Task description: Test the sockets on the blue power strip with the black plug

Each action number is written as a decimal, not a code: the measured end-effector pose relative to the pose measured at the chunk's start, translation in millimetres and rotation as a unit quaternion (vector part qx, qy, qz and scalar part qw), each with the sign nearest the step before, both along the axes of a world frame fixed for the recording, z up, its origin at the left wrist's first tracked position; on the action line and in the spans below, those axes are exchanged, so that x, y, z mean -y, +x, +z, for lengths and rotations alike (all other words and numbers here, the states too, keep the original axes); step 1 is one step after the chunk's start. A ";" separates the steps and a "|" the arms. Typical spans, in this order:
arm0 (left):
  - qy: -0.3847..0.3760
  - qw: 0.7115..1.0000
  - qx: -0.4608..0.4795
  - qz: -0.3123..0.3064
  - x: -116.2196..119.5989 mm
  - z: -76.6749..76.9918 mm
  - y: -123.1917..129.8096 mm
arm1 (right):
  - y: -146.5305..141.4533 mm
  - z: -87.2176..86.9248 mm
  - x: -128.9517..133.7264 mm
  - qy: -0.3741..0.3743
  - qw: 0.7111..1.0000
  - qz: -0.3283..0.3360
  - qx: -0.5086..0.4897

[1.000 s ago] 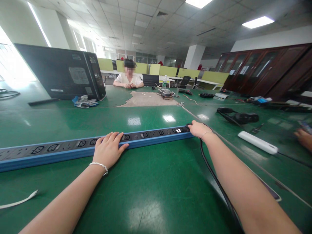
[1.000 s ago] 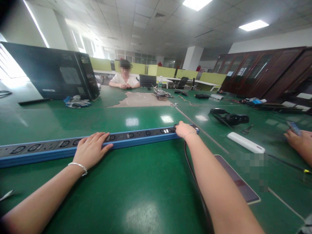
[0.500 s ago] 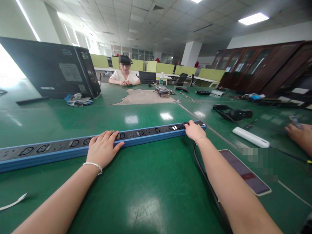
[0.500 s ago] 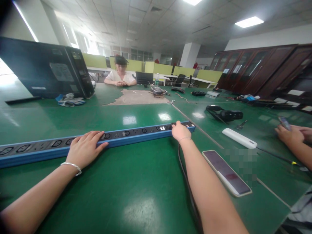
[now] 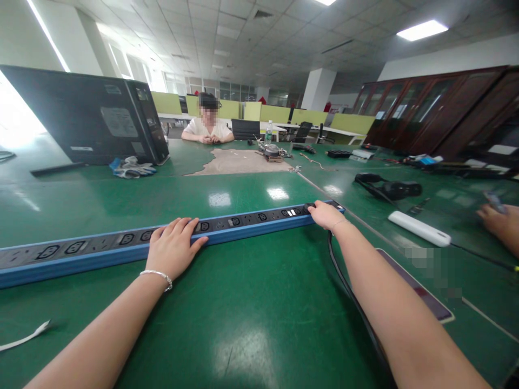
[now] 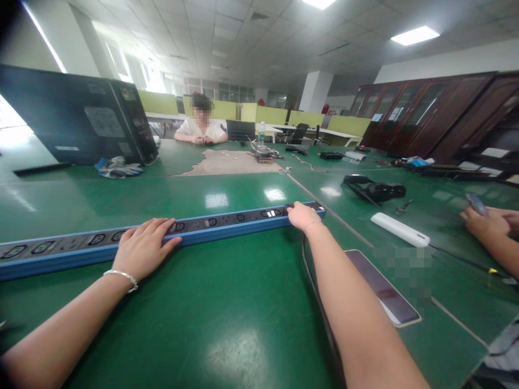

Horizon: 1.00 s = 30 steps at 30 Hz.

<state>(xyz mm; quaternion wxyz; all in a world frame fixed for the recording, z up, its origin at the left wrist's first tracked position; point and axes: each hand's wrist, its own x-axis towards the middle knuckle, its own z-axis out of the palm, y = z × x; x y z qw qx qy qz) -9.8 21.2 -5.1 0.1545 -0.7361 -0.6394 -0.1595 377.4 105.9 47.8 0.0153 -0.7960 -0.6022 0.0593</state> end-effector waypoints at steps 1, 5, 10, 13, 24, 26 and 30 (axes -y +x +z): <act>0.000 1.000 0.000 0.000 0.1 0.1 -0.1 | 0.4 1.1 -1.1 -0.008 1.000 0.001 -0.003; -0.002 1.000 0.003 0.001 0.3 0.9 -0.1 | 0.0 5.6 -6.6 -0.027 1.000 0.002 -0.001; -0.010 1.000 0.016 0.004 -0.5 0.4 0.2 | -2.0 -2.4 0.7 0.011 1.000 -0.004 0.015; -0.010 1.000 0.017 0.004 -0.7 0.1 0.3 | -1.4 -4.0 2.1 0.008 1.000 -0.005 0.009; -0.018 1.000 0.023 0.008 0.5 2.7 1.8 | -0.5 3.8 -11.0 -0.007 1.000 -0.012 -0.010; -0.016 1.000 0.021 0.008 0.4 2.7 2.0 | -1.3 -0.7 -5.0 0.011 1.000 -0.021 -0.015; -0.011 1.000 0.011 0.005 0.5 2.8 2.0 | -6.2 -11.3 10.0 0.057 0.997 -0.048 -0.021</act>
